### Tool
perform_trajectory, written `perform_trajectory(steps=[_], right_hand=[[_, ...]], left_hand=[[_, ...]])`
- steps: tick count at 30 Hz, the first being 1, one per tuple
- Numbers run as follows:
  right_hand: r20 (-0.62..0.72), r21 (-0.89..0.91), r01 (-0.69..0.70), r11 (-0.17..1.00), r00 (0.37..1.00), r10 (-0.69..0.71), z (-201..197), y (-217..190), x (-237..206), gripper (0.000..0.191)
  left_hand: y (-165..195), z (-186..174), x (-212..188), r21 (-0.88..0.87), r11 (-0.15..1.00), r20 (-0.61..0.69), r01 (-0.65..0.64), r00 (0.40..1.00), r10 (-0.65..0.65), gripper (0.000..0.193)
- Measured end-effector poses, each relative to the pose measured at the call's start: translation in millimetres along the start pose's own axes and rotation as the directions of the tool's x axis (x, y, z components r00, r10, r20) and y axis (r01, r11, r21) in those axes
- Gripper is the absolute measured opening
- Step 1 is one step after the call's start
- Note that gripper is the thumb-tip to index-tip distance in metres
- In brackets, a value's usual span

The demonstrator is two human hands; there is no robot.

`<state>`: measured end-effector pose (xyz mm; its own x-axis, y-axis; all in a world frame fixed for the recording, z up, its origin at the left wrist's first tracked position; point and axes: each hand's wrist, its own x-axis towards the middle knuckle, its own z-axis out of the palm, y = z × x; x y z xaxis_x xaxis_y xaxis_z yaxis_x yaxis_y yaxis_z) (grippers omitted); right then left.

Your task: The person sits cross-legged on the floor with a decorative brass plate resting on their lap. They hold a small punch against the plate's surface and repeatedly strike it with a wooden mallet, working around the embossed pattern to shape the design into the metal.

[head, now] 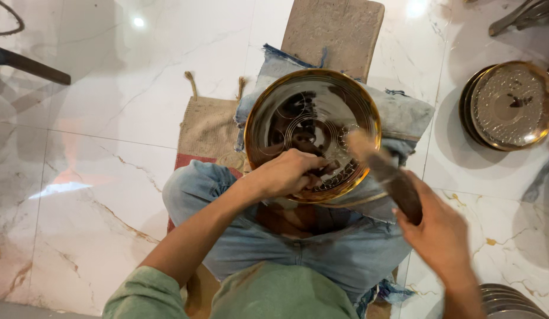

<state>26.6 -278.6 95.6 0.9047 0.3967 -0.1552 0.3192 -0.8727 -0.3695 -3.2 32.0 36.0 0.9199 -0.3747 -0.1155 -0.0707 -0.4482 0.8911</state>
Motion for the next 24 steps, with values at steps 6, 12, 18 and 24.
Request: perform_trajectory(steps=[6,12,18,24], right_hand=[[-0.107,0.218,-0.087,0.972,0.988,0.113,41,-13,-31,0.076],[-0.348,0.307,0.023,0.951,0.933,0.09,68,-45,8,0.082],[-0.291,0.54,0.041,0.84,0.946,0.141,63,-40,35,0.075],[-0.267,0.456,-0.082,0.886,0.937,0.225,53,-20,29,0.075]], left_hand=[[-1,-1,-3,-0.064,0.997,-0.348,-0.034,0.937,0.01,0.03],[-5,23,-35,-0.242,0.97,-0.743,0.018,0.639,-0.197,0.039],[0,44,-20,-0.102,0.993,-0.776,-0.062,0.629,-0.041,0.03],[23,53,-14,-0.416,0.909,-0.659,0.019,0.682,-0.316,0.042]])
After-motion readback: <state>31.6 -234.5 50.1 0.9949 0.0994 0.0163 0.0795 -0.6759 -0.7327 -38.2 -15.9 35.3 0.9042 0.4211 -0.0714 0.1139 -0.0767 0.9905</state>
